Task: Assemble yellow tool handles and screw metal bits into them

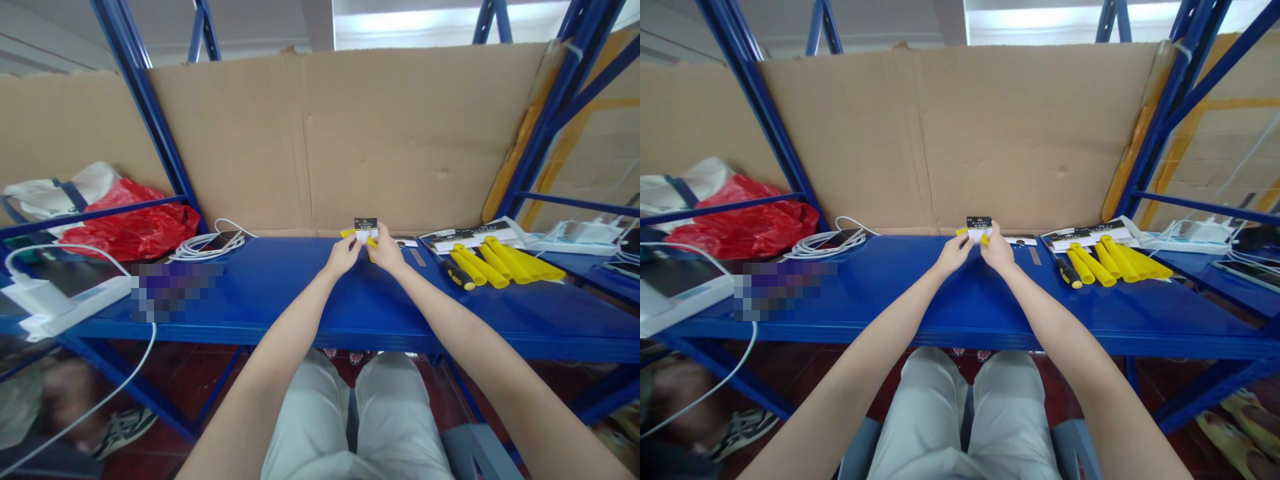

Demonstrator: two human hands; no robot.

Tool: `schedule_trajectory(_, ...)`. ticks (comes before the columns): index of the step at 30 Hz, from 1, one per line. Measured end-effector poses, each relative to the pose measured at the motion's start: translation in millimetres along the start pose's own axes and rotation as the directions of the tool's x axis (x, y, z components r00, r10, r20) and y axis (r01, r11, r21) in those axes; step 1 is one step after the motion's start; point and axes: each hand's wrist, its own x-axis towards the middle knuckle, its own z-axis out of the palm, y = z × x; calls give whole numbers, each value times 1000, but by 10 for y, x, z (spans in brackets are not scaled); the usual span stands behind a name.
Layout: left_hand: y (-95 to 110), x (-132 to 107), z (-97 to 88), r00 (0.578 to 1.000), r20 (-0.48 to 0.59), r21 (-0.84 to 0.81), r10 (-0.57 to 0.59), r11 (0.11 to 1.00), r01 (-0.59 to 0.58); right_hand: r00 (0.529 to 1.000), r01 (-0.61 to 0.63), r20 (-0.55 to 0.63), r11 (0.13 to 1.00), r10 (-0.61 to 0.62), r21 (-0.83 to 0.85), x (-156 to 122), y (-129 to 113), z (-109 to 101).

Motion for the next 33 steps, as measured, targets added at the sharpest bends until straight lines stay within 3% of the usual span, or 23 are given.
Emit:
schedule_trajectory(4,-12,11,41,992,29,-164,-125,978,128,1000,9,-30,943,1,333,-3,57,18)
schedule_trajectory(6,-22,29,66,986,41,-305,-165,937,169,997,-78,50,830,61,553,-8,35,14)
schedule_trajectory(8,-9,48,73,977,24,-459,-212,866,199,970,-240,194,672,145,700,-15,-1,-21)
schedule_trajectory(10,28,63,54,956,-24,-582,-294,782,225,920,-390,340,546,195,742,-19,-27,-85)
schedule_trajectory(13,91,79,-6,900,-115,-674,-421,698,241,870,-488,451,468,199,736,-15,-28,-179)
schedule_trajectory(17,113,104,-73,836,-121,-784,-535,568,250,888,-456,429,435,165,777,-4,-2,-219)
schedule_trajectory(22,60,147,-111,767,-70,-893,-638,382,236,885,-429,462,502,66,751,-2,27,-192)
schedule_trajectory(25,23,170,-126,696,-169,-907,-698,386,167,903,-381,429,530,36,757,19,68,-152)
schedule_trajectory(28,-3,185,-131,634,-278,-886,-722,448,121,919,-309,391,536,-43,785,39,109,-94)
schedule_trajectory(31,-28,193,-128,618,-336,-854,-711,507,119,922,-245,366,544,-124,803,48,136,-50)
schedule_trajectory(33,-52,198,-122,632,-342,-853,-696,512,102,921,-228,362,553,-144,801,51,148,-39)
